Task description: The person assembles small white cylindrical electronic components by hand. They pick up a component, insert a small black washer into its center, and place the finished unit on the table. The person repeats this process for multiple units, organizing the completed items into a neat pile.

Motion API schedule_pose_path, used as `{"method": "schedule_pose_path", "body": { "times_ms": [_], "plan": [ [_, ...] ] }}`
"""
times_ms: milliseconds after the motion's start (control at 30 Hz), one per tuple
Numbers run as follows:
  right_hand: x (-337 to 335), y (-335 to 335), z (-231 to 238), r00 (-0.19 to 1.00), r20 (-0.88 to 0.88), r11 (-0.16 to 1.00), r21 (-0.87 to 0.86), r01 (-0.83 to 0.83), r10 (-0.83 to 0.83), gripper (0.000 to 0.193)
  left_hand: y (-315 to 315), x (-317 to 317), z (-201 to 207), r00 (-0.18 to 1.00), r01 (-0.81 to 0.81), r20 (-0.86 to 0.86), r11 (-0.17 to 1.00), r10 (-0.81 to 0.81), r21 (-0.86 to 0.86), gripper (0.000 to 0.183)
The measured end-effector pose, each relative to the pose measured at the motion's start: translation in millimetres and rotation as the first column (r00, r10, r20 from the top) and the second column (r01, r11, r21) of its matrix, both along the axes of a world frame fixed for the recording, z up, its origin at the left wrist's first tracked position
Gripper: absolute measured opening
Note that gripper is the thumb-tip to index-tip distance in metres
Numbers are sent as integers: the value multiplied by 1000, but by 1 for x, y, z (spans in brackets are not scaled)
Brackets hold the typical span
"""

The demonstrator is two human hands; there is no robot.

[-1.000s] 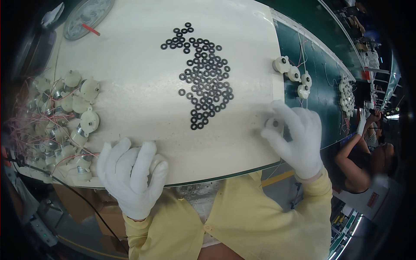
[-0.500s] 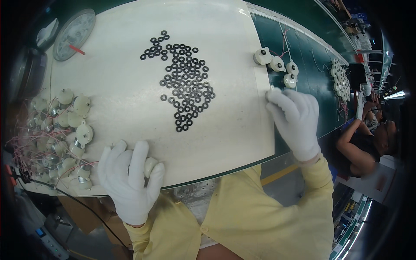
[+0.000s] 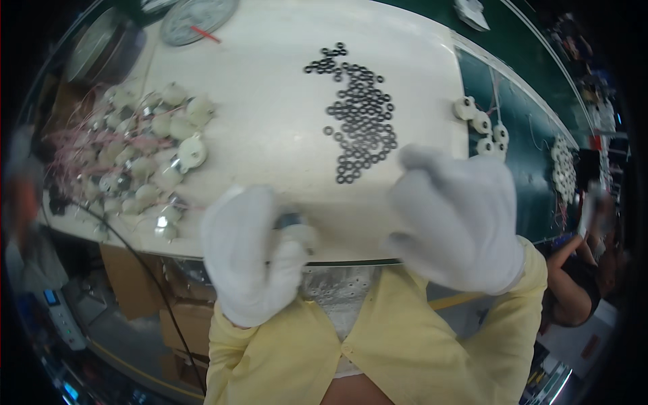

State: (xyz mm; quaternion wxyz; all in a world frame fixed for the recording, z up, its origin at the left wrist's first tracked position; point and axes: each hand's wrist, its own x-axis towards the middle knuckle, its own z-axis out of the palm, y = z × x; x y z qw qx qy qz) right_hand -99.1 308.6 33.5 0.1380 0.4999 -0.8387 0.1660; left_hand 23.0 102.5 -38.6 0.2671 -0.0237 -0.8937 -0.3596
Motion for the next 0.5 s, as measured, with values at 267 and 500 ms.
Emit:
{"method": "schedule_pose_path", "body": {
  "times_ms": [267, 500],
  "plan": [
    [-17, -42, 9, 705, 398, 808, -236, -540, 587, 56, 13, -4, 23, 974, 19, -225, 999, -12, 29, 38],
    [-63, 20, 13, -277, 699, 588, -709, -390, 660, 79, -32, 11, 6, 997, -54, 25, 918, 69, -392, 33]
  ]
}}
